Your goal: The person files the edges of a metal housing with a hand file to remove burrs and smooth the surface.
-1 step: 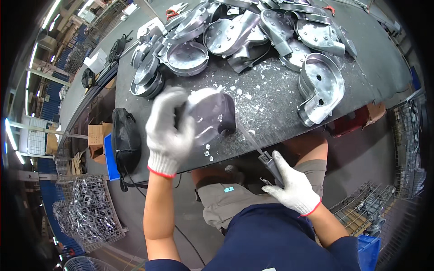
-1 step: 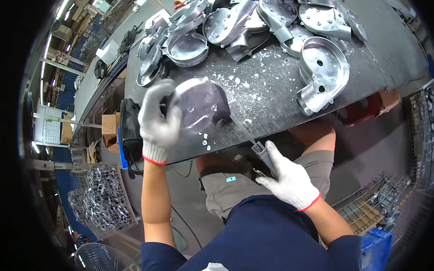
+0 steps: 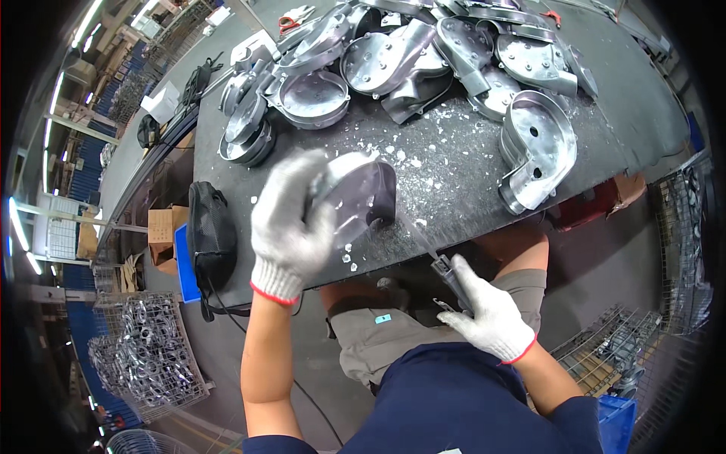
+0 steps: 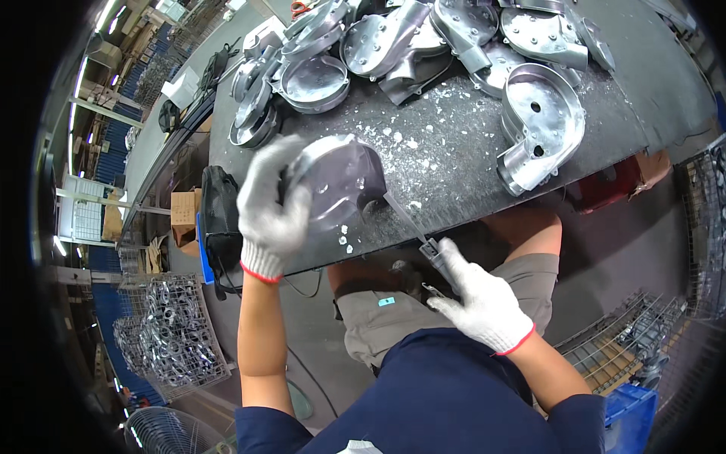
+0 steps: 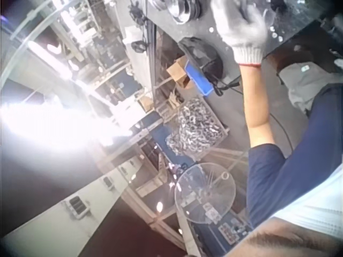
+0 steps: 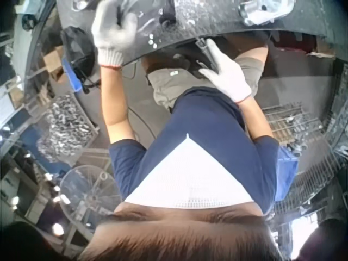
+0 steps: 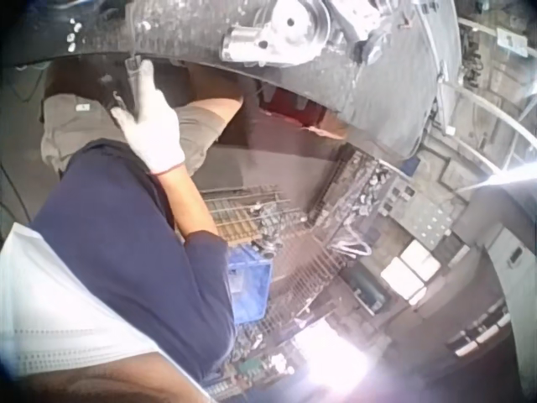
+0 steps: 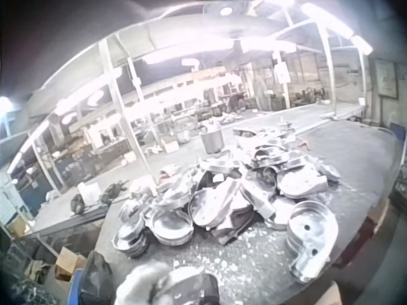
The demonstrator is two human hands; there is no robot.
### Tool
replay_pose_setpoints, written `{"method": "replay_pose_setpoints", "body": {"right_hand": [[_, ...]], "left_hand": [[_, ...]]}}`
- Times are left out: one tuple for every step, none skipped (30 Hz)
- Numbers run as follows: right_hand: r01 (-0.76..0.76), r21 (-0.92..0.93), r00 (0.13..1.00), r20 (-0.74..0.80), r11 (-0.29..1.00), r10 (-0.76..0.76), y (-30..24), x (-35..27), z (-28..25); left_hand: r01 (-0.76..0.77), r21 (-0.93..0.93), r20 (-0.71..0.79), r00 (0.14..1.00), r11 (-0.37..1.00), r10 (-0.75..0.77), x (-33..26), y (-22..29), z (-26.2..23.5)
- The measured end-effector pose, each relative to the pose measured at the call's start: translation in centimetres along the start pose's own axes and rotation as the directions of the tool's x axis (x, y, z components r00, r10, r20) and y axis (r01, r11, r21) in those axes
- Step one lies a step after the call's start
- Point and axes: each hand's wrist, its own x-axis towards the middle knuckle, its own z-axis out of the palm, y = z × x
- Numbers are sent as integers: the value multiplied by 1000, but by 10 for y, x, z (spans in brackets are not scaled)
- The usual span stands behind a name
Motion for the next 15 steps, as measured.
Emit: {"method": "replay_pose_setpoints", "body": {"right_hand": [[3,2,1000,-1,1000,-3,-2,2,-3],[-4,-57,999,44,998,7,-8,3,-6],[-10,-117,996,86,993,21,-12,5,-7],[-1,-105,999,52,995,6,-13,8,-5],[-3,-103,999,50,995,9,-15,11,-6],[15,-128,999,51,992,-9,-18,14,-7],[34,-154,998,52,988,-26,-20,17,-8],[29,-152,999,48,988,-22,-21,21,-9],[50,-127,998,45,991,-44,-22,24,-10],[70,-101,997,43,992,-66,-21,25,-11],[67,-99,997,40,993,-63,-20,25,-11],[72,-58,997,26,996,-71,-17,25,-10],[78,-16,997,13,997,-78,-14,25,-10],[78,-13,997,13,997,-78,-12,23,-11],[46,-63,999,25,997,-44,-10,20,-10]], "left_hand": [[65,-39,77,995,997,-62,-2,7,2],[65,-37,80,995,997,-62,-1,13,2],[93,-16,137,986,996,-90,2,20,1],[120,6,193,974,993,-118,3,23,2],[119,5,197,973,993,-117,4,24,4],[133,-4,207,970,991,-130,7,24,6],[148,-13,217,966,989,-142,8,25,8],[146,-15,222,965,989,-139,10,26,11],[134,6,215,968,991,-133,13,30,14],[123,28,209,970,992,-126,15,33,16],[121,27,213,969,992,-124,17,35,17],[144,53,213,965,988,-152,17,38,16],[168,78,211,961,983,-181,17,39,16],[168,81,213,960,982,-182,16,38,14],[184,126,191,960,975,-205,14,37,11]]}}
